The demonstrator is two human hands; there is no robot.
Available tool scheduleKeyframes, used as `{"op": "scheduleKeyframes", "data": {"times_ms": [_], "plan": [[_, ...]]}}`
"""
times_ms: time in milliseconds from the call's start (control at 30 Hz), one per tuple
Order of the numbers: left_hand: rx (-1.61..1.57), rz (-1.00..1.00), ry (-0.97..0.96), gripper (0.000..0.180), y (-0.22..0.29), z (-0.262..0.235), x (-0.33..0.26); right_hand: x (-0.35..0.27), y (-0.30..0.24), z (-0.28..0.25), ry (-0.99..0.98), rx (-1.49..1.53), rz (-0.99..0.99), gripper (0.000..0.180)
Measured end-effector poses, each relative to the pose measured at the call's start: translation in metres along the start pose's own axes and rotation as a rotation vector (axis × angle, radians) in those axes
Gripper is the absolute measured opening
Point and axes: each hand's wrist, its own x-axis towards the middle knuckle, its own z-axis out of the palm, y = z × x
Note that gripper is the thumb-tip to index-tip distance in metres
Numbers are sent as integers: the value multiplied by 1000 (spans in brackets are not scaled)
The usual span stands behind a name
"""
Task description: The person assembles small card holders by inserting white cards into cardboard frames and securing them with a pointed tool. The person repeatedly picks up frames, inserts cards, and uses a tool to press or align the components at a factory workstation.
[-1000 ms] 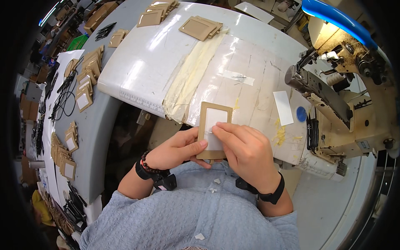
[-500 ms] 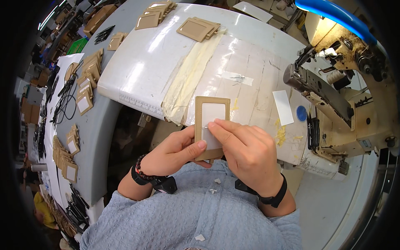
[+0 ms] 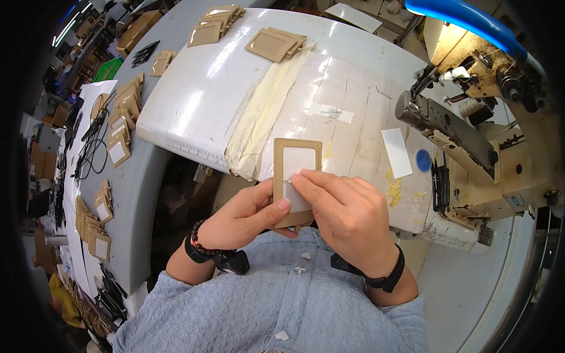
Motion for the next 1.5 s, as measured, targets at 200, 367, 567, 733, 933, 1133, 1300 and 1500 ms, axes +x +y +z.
{"op": "scheduleKeyframes", "data": {"times_ms": [200, 367, 567, 733, 933, 1133, 1300, 1500], "plan": [[24, -21, 2, 45, -3, -1, 0, 3, 0, 2, 18, 38, -2, 32], [-44, -67, -13, 44, 1, -3, -1, 3, 0, 4, 14, 166, 82, 27], [-49, -16, -36, 41, -5, -9, 1, 5, -2, 5, -43, 354, 221, 17], [-51, -11, -87, 41, 0, -13, 1, 6, -2, 8, -60, 434, 281, 11], [-123, 8, -69, 44, -5, -12, 1, 8, -2, 11, -35, 298, 197, 8], [-73, 62, 2, 47, -8, -8, -1, 11, -2, 14, 10, 246, 166, 11], [-50, 74, -12, 49, -11, -14, -3, 12, -3, 16, 19, 218, 133, 12], [-173, 88, -23, 47, -11, -14, -2, 12, -2, 15, 37, 192, 63, 13]]}}
